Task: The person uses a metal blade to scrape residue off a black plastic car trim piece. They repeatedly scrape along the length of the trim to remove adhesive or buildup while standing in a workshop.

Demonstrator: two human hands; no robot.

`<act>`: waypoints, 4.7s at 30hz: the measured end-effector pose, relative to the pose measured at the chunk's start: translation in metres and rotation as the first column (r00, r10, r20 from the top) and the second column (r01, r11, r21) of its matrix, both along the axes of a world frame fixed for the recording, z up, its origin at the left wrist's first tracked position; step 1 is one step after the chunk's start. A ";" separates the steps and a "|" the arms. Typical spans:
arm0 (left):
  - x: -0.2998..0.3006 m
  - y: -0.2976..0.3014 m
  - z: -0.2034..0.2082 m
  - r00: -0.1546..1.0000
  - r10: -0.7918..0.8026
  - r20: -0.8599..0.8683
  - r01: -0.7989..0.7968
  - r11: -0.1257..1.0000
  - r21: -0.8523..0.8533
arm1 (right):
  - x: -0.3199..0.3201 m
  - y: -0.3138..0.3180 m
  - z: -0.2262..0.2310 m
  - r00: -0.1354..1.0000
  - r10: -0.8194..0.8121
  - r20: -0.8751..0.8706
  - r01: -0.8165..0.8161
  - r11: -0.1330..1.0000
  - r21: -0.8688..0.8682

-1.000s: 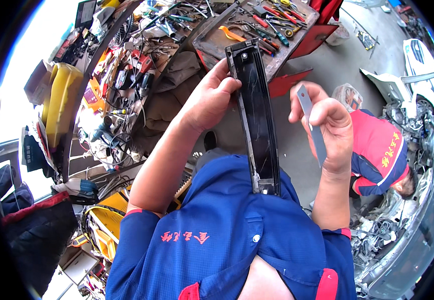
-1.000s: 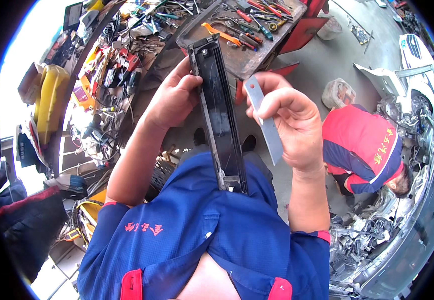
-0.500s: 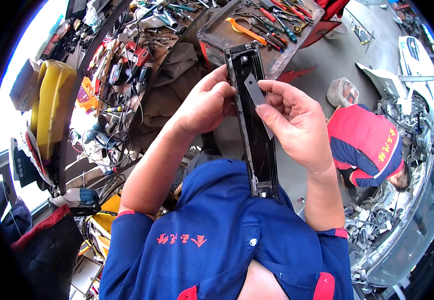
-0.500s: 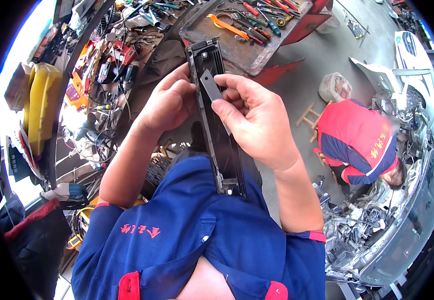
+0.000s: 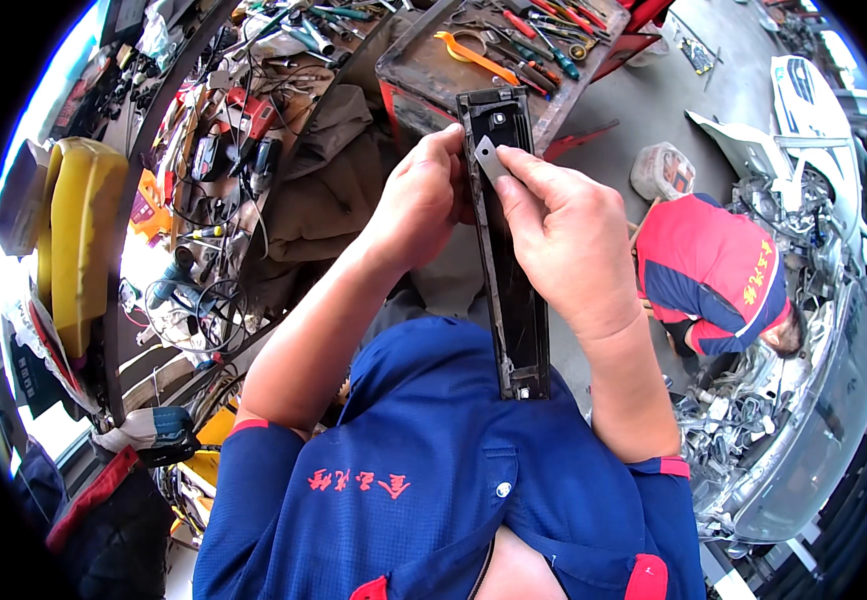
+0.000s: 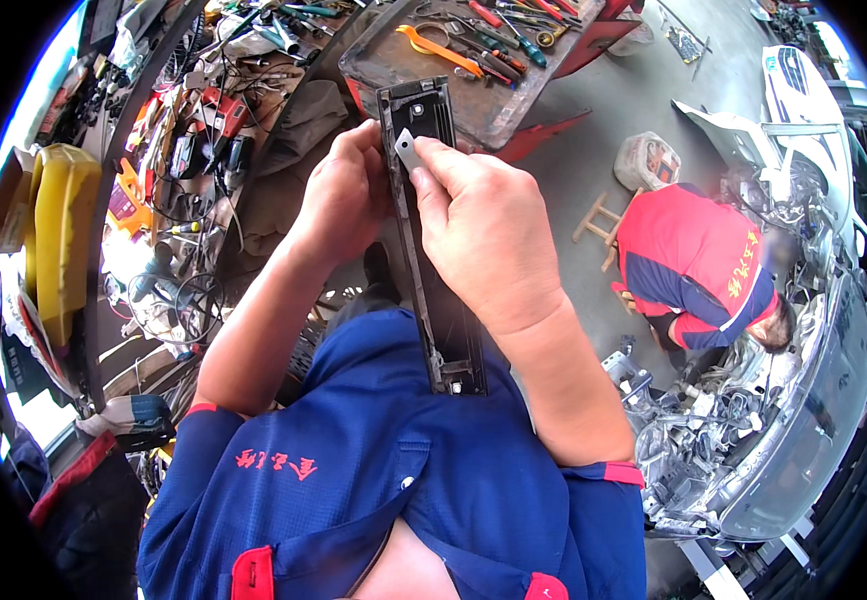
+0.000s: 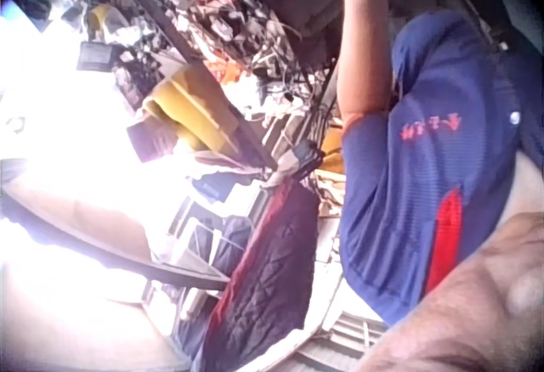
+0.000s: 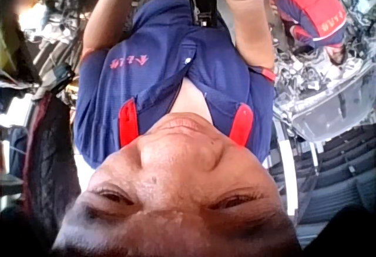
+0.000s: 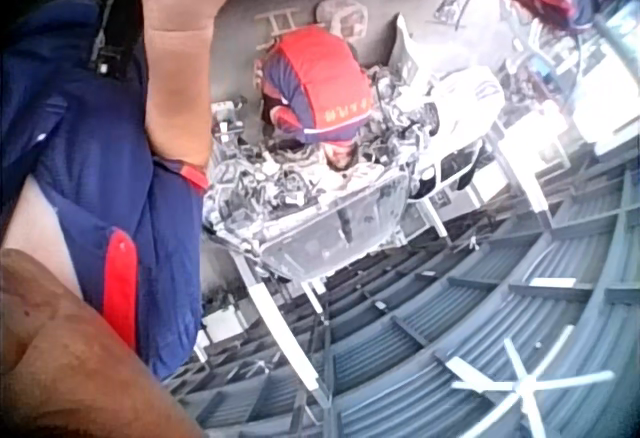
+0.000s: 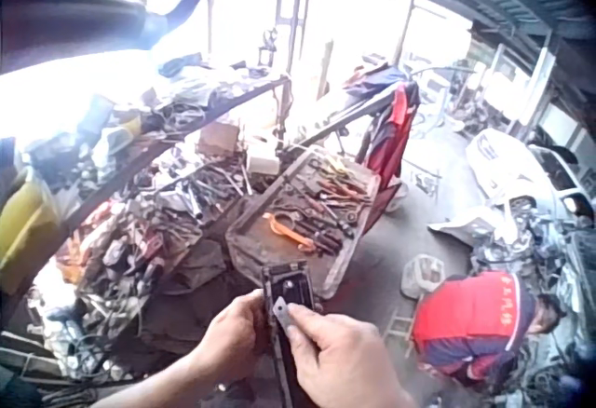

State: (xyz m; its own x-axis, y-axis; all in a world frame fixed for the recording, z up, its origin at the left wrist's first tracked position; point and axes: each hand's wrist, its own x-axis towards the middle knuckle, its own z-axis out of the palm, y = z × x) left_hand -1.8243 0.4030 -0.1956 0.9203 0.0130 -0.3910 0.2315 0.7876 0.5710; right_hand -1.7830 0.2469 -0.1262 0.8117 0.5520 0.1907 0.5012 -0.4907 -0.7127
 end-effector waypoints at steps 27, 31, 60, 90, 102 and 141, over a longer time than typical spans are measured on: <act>0.016 -0.005 -0.017 0.989 -0.123 0.083 0.085 0.930 0.357 | -0.007 -0.039 -0.006 0.984 0.175 0.022 -0.162 0.947 -0.277; 0.015 -0.008 -0.013 0.992 -0.093 0.081 0.065 0.953 0.296 | -0.009 -0.045 -0.005 0.976 0.218 0.014 -0.208 0.944 -0.257; 0.006 0.000 0.008 0.978 -0.184 -0.101 0.209 0.811 0.546 | -0.001 -0.049 -0.003 0.983 0.172 -0.061 -0.168 0.984 0.055; 0.009 -0.008 0.005 0.993 -0.096 -0.064 0.114 0.728 0.676 | -0.007 -0.041 -0.005 0.990 0.077 -0.117 -0.078 0.997 0.002; 0.006 -0.017 0.000 0.993 -0.083 -0.085 0.119 0.761 0.638 | -0.001 -0.051 -0.005 0.971 0.227 -0.080 -0.233 0.970 -0.069; 0.007 -0.024 0.005 0.991 -0.083 -0.108 0.134 0.744 0.655 | -0.038 -0.113 0.008 0.886 0.424 -0.186 -0.450 0.883 -0.131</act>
